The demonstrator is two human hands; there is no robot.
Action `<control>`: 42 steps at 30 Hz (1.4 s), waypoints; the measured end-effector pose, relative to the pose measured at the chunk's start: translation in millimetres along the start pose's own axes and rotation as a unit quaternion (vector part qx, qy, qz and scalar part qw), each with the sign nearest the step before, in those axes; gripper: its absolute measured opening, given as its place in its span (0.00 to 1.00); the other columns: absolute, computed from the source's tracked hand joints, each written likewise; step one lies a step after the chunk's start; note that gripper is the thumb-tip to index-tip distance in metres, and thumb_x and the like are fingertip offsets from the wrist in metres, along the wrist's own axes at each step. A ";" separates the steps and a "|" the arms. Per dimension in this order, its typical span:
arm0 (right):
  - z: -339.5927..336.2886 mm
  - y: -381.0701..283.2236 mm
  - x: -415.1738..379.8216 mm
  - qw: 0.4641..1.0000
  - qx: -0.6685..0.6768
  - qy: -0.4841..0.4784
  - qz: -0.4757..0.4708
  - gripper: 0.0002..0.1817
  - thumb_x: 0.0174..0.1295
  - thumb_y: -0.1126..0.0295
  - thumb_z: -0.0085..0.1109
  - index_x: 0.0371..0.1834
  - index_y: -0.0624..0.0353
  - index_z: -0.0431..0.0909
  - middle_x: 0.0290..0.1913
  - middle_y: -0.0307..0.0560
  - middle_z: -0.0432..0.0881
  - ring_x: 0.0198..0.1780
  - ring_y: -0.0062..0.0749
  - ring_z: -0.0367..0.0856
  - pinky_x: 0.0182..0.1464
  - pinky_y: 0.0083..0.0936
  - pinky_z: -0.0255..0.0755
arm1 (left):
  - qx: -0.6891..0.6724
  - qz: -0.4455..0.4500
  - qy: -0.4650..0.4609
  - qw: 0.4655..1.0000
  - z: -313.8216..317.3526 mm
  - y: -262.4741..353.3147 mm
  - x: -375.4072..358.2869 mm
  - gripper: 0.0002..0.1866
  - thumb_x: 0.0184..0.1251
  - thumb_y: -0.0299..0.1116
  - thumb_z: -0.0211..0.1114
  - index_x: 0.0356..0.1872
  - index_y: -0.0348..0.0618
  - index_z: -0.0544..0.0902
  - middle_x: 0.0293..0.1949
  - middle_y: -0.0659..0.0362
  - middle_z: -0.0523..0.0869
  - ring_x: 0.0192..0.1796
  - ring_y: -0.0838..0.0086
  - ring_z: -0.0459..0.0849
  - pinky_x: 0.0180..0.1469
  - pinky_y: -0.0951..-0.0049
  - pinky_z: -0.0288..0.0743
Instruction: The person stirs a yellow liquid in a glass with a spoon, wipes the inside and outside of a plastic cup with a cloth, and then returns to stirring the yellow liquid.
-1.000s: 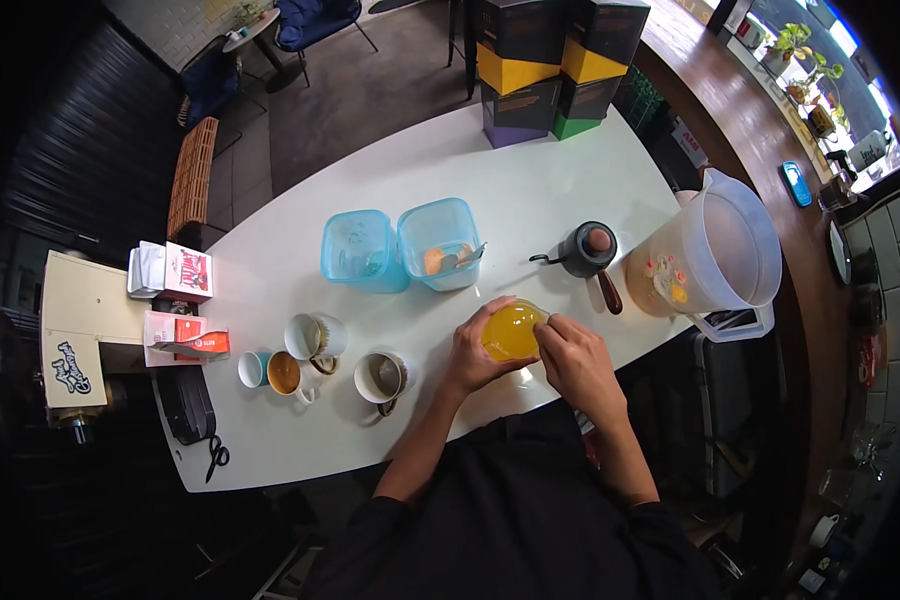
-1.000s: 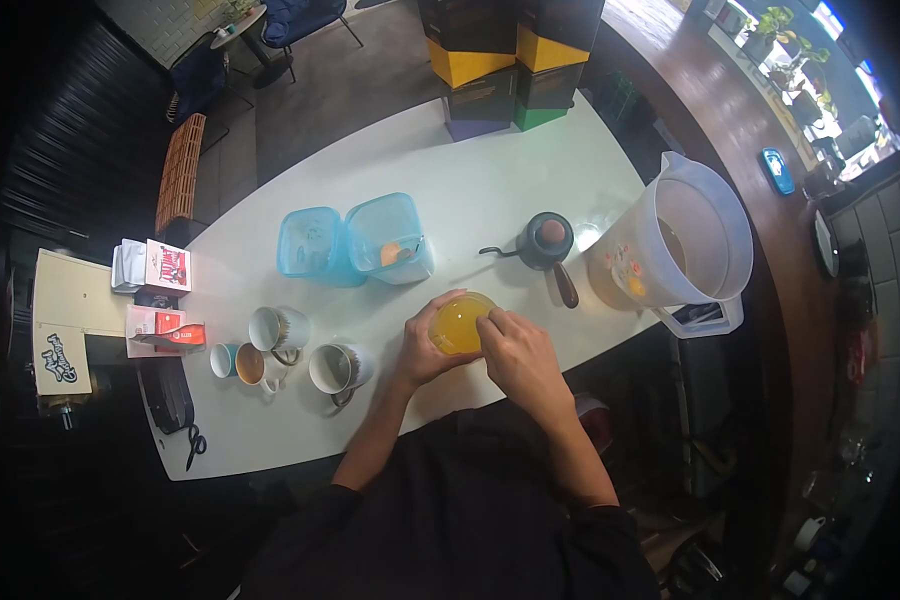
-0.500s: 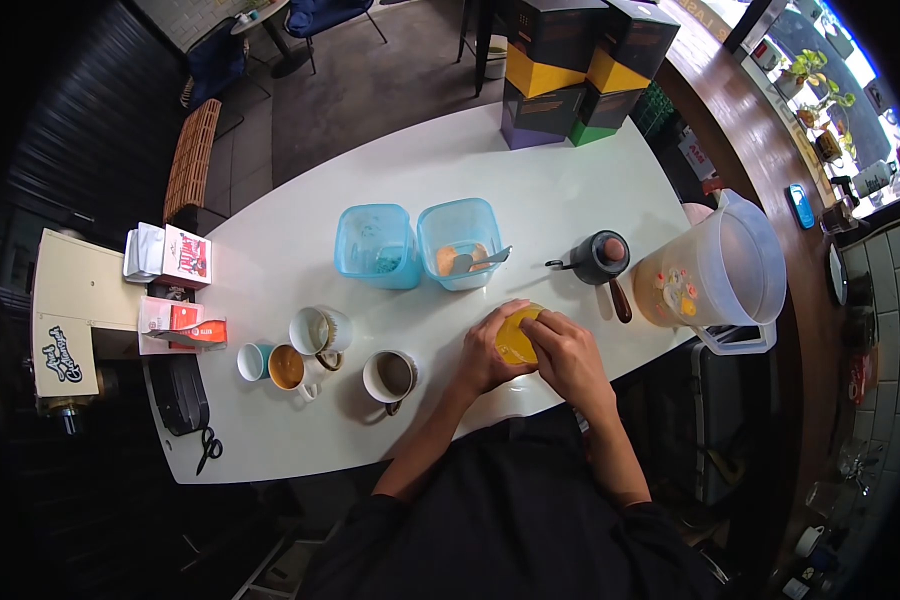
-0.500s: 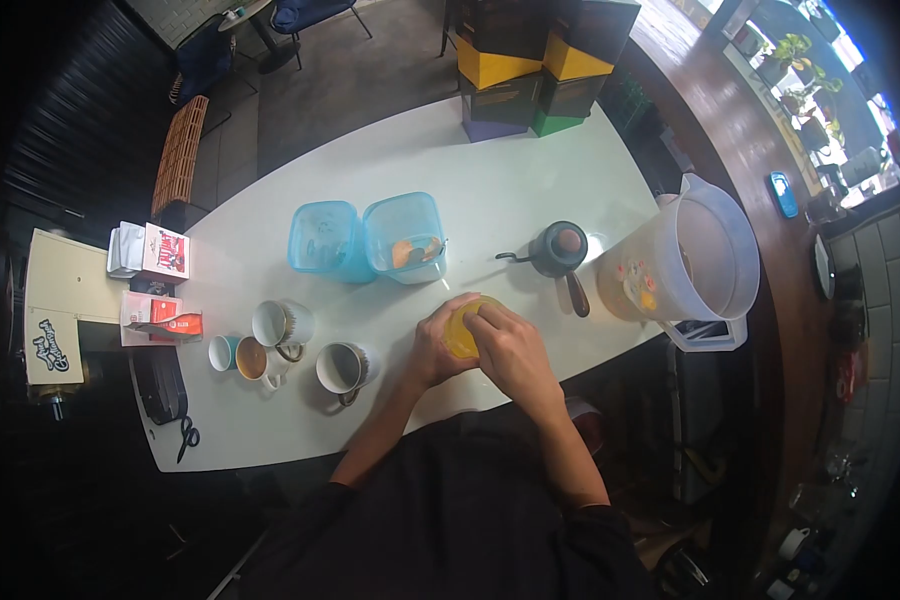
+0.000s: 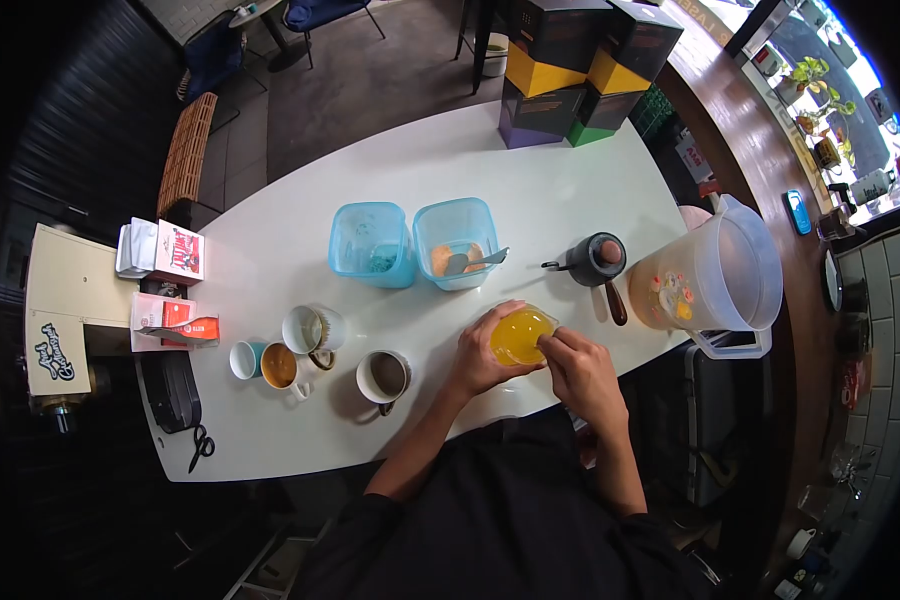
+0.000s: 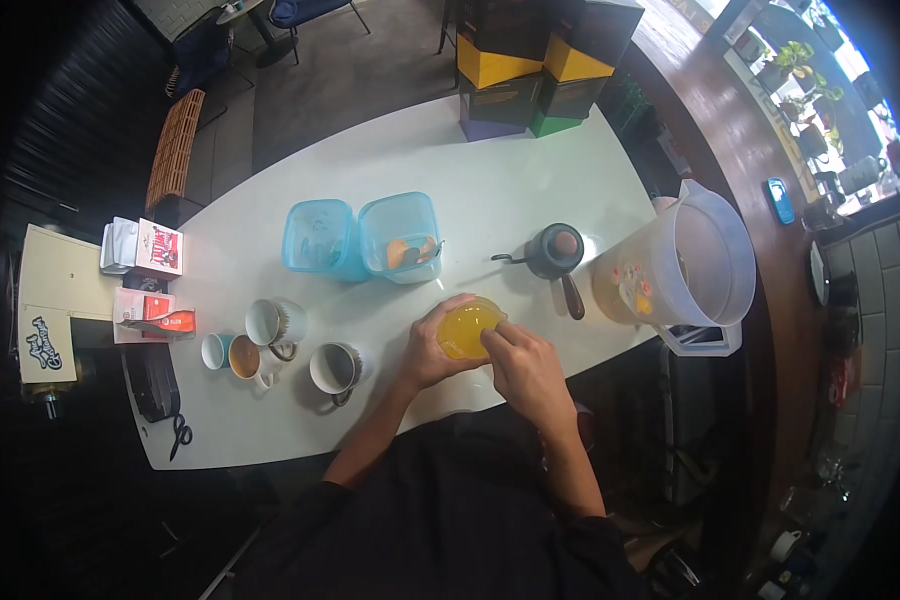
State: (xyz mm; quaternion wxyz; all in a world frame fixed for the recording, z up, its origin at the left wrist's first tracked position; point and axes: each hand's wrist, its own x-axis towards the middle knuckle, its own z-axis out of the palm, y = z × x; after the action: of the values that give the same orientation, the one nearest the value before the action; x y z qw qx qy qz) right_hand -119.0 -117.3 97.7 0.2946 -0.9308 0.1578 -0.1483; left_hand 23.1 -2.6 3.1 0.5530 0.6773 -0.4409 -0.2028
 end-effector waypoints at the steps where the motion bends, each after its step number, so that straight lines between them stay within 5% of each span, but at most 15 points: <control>1: 1.1 0.0 -1.6 1.000 0.022 -0.018 0.002 0.10 0.59 0.82 0.62 0.44 0.65 0.83 0.35 0.53 0.81 0.36 0.54 0.84 0.39 0.42 0.77 | -0.005 -0.003 -0.006 1.000 -1.1 0.6 0.6 0.46 0.39 0.46 0.88 0.64 0.42 0.78 0.60 0.49 0.85 0.62 0.53 0.85 0.65 0.58 0.78; 9: 24.0 -2.5 9.8 0.997 0.059 0.039 -0.023 0.13 0.57 0.81 0.61 0.46 0.63 0.83 0.37 0.53 0.81 0.38 0.52 0.83 0.40 0.42 0.78 | 0.003 0.007 -0.009 1.000 -0.8 -3.0 -0.6 0.45 0.39 0.40 0.87 0.65 0.42 0.77 0.61 0.49 0.85 0.62 0.52 0.84 0.65 0.58 0.78; 23: 8.3 1.4 1.0 0.996 -0.057 0.068 0.005 0.13 0.52 0.81 0.63 0.42 0.62 0.79 0.35 0.48 0.78 0.37 0.46 0.82 0.38 0.41 0.77 | -0.011 -0.014 -0.014 1.000 -1.1 0.6 -0.2 0.46 0.41 0.47 0.88 0.64 0.41 0.78 0.60 0.49 0.85 0.62 0.54 0.85 0.65 0.58 0.78; 25: 5.6 -1.6 -1.5 0.998 -0.030 0.049 0.019 0.08 0.60 0.81 0.62 0.42 0.63 0.82 0.32 0.51 0.78 0.35 0.50 0.82 0.38 0.41 0.75 | -0.016 -0.017 -0.015 1.000 -1.2 0.4 -0.2 0.46 0.41 0.47 0.88 0.64 0.41 0.78 0.60 0.49 0.85 0.62 0.54 0.85 0.65 0.58 0.78; 35: 26.5 -2.0 5.7 0.996 0.079 0.037 -0.004 0.09 0.60 0.81 0.61 0.44 0.64 0.83 0.34 0.53 0.79 0.36 0.52 0.82 0.38 0.42 0.77 | -0.010 -0.001 -0.019 1.000 -2.6 -3.3 -0.4 0.46 0.41 0.43 0.88 0.65 0.42 0.77 0.61 0.49 0.84 0.62 0.52 0.85 0.65 0.57 0.78; 37: 31.3 0.5 8.4 0.995 0.062 0.074 -0.032 0.15 0.51 0.82 0.60 0.43 0.61 0.81 0.35 0.51 0.78 0.37 0.50 0.82 0.39 0.42 0.78 | -0.004 0.001 -0.018 1.000 -1.9 -2.5 -0.7 0.46 0.41 0.43 0.88 0.65 0.42 0.77 0.61 0.48 0.84 0.62 0.52 0.85 0.64 0.58 0.79; 42: 27.0 5.8 12.1 0.995 -0.002 0.100 -0.028 0.17 0.49 0.83 0.60 0.44 0.61 0.81 0.37 0.48 0.79 0.41 0.46 0.83 0.41 0.40 0.79 | 0.004 0.003 -0.015 1.000 -1.5 -2.3 0.4 0.46 0.40 0.43 0.89 0.65 0.42 0.77 0.61 0.48 0.85 0.61 0.52 0.85 0.64 0.58 0.79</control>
State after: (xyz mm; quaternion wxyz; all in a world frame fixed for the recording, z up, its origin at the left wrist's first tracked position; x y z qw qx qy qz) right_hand -99.3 -112.9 75.4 0.2716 -0.9157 0.1609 -0.2487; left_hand 25.4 -2.1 1.5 0.5442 0.6750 -0.4517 -0.2101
